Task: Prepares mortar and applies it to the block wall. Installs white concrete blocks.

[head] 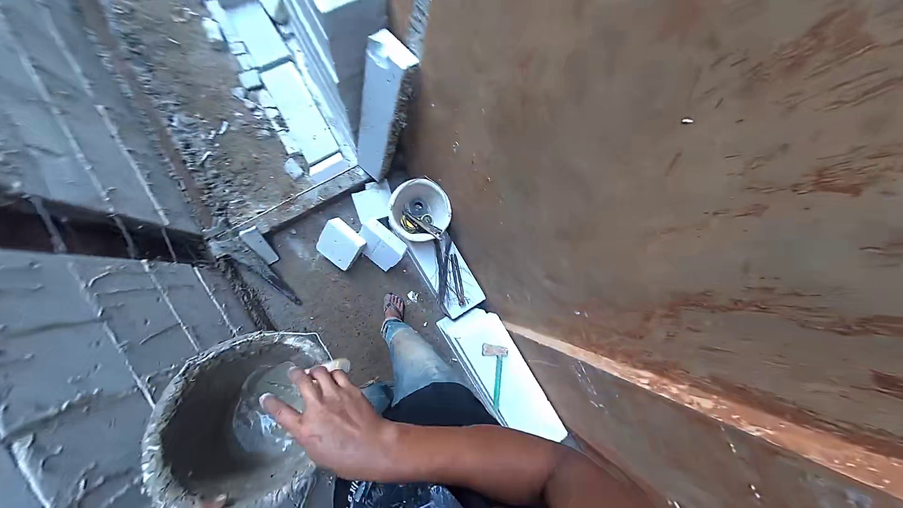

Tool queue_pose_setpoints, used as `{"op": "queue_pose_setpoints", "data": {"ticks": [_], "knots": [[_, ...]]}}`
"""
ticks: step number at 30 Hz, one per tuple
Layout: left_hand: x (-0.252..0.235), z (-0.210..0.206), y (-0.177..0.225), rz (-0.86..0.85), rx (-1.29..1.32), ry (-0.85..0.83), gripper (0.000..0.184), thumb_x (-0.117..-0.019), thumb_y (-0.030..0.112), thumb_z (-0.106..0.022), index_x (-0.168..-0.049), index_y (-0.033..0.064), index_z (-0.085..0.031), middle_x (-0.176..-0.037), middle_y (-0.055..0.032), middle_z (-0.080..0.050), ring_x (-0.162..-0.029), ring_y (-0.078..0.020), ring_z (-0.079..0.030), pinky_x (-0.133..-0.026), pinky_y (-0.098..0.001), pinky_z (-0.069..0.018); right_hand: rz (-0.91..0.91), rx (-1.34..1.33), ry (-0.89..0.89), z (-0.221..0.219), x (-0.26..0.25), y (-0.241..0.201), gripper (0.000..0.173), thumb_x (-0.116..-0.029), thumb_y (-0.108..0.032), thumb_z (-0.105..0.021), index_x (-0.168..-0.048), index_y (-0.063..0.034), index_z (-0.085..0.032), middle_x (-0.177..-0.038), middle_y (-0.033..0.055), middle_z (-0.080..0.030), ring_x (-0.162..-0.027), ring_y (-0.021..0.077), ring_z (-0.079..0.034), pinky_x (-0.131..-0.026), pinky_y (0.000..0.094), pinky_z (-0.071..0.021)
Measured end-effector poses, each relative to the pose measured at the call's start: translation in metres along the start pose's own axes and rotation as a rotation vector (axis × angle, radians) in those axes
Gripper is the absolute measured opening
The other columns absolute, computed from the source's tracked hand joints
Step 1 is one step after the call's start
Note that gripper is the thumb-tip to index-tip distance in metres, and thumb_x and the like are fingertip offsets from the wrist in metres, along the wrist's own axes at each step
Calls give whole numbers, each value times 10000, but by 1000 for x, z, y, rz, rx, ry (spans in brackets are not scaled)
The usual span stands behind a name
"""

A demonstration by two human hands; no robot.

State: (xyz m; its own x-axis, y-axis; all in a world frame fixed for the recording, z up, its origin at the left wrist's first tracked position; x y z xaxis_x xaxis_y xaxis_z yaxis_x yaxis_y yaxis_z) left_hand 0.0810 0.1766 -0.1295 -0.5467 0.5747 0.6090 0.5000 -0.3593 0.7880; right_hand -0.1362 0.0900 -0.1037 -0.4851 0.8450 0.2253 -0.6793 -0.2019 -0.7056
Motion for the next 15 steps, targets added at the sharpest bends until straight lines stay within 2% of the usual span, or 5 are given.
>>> {"op": "queue_pose_setpoints", "data": {"ticks": [5, 9, 11, 13, 15], "knots": [[-117, -85, -56, 38, -218, -90, 410, -819, -120, -470, -1166, 99, -472, -935, -10, -652, -824, -110, -676, -710, -346, -609, -393, -251, 152, -9, -18, 129, 199, -984, -49, -571, -1080, 9, -735, -1253, 201, -664, -1174, 356, -651, -979, 491, -556], [-190, -156, -96, 92, -313, -88, 495, -771, -124, -515, -1225, 65, -468, -1013, -50, -625, -849, -132, -660, -695, -366, -599, -891, -316, -62, -41, 17, 229, 355, -1027, -292, -610, -1137, 21, -735, -1327, 240, -622, -1210, 371, -633, -1028, 521, -526], [-238, -186, -116, 113, -280, -92, 540, -744, -146, -512, -1248, 44, -472, -1048, -100, -638, -867, -177, -672, -691, -406, -600, -1046, -306, -69, -63, 33, 277, 477, -1034, -416, -588, -1049, 37, -738, -1256, 258, -637, -1142, 391, -655, -979, 552, -541], [-280, -201, -140, 140, -259, -125, 630, -722, -174, -503, -1318, 25, -454, -1128, -149, -639, -928, -227, -679, -724, -451, -604, -1181, -337, 25, -88, 57, 305, 436, -1040, -342, -594, -1044, 76, -719, -1211, 295, -638, -1124, 426, -651, -988, 569, -528], [-312, -208, -160, 165, -340, -137, 634, -744, -173, -507, -1347, 12, -447, -1113, -145, -627, -891, -208, -666, -701, -419, -595, -1316, -386, 95, -102, 81, 304, 337, -1012, -161, -622, -1224, 96, -668, -1278, 352, -608, -1217, 482, -601, -1069, 586, -476]]}}
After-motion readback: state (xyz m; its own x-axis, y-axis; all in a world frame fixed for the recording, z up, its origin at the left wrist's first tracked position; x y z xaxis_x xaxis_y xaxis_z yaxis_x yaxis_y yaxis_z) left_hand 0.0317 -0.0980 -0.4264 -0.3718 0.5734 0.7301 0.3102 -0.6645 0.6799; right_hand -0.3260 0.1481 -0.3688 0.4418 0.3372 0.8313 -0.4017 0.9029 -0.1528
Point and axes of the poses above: each hand's wrist, its own x-axis away from the middle knuckle, its own z-axis out of the back of the hand, y = z × x, the point moved 3 cm from there along -x, towards the middle knuckle
